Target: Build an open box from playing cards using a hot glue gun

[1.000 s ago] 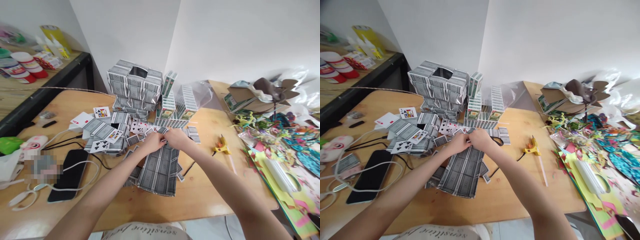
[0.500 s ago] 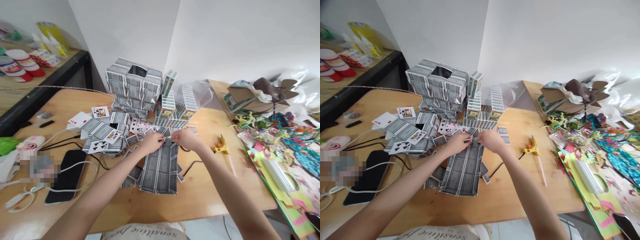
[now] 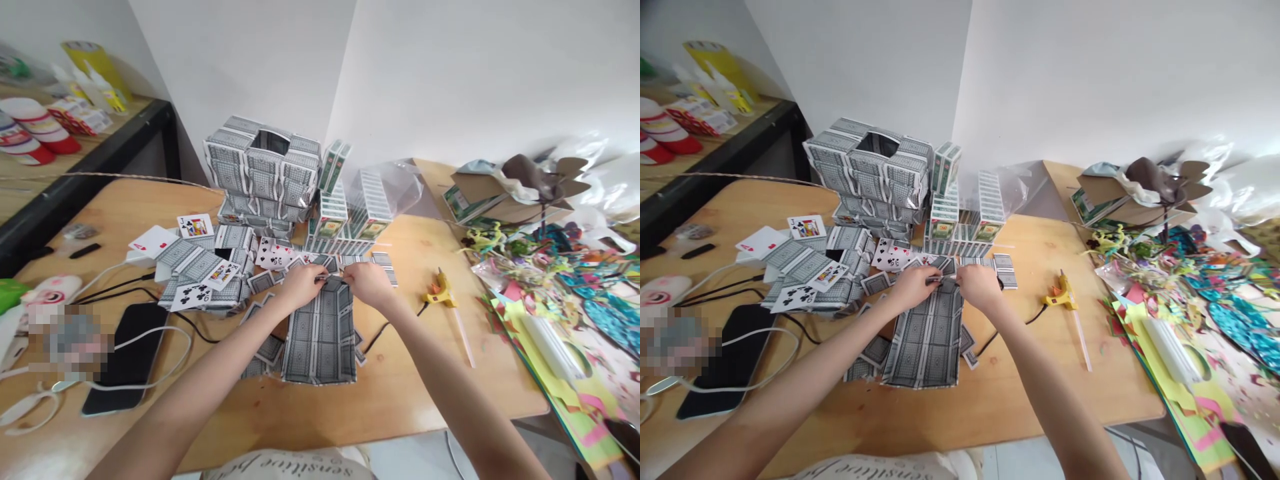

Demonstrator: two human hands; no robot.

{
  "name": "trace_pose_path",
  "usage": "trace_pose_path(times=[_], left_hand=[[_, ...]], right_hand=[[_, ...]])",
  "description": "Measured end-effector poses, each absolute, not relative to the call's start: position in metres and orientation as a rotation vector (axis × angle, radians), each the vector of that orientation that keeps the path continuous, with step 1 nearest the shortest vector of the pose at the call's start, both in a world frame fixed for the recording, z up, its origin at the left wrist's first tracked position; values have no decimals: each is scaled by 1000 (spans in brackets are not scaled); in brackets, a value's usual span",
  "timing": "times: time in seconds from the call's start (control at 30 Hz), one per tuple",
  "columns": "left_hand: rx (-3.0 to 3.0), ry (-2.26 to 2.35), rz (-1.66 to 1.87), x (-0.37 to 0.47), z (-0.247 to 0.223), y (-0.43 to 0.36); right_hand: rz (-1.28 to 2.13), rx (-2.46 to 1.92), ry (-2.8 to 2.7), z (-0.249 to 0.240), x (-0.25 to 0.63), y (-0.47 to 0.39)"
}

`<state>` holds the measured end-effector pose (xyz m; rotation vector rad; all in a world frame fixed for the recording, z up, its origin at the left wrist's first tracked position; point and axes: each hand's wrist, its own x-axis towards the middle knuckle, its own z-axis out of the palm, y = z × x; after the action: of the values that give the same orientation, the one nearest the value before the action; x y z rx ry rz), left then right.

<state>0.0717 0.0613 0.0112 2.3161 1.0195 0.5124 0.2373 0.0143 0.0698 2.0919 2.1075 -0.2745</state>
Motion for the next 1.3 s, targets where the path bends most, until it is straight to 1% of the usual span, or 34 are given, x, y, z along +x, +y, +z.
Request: trace_pose_path(times=[0.17,0.4,0.6,0.73,0.83,0.9,1.0,1.1,1.17,1.23,1.3], left_hand=[[2240,897,686,70,13,61],[2309,907,677,69,10,61],[2417,858,627,68,8,59],[2486,860,586,67,8,58],[2517,858,556,66,10,58],[2533,858,523,66,12,58],[2537,847,483,67,15,58],[2504,875,498,67,18,55],[2495,931,492,66,20,53],[2521,965,454,66,24,51],[2572,954,409,68,29,50]], right_hand=[[-314,2114,2168,69,236,12],[-510,2354,2266,56,237,0],[-427,2445,2234,44,232,-8],[-349,2430,2194,43,227,-10],[-352,2439,2187,44,224,-11],[-407,2462,2208,44,226,-12],[-614,2568,2254,44,231,-14],[-851,2812,2120,42,235,-20],[-947,2893,1996,41,232,-26],[-948,2846,1928,40,225,-31],[-819,2797,1864,39,215,-33]])
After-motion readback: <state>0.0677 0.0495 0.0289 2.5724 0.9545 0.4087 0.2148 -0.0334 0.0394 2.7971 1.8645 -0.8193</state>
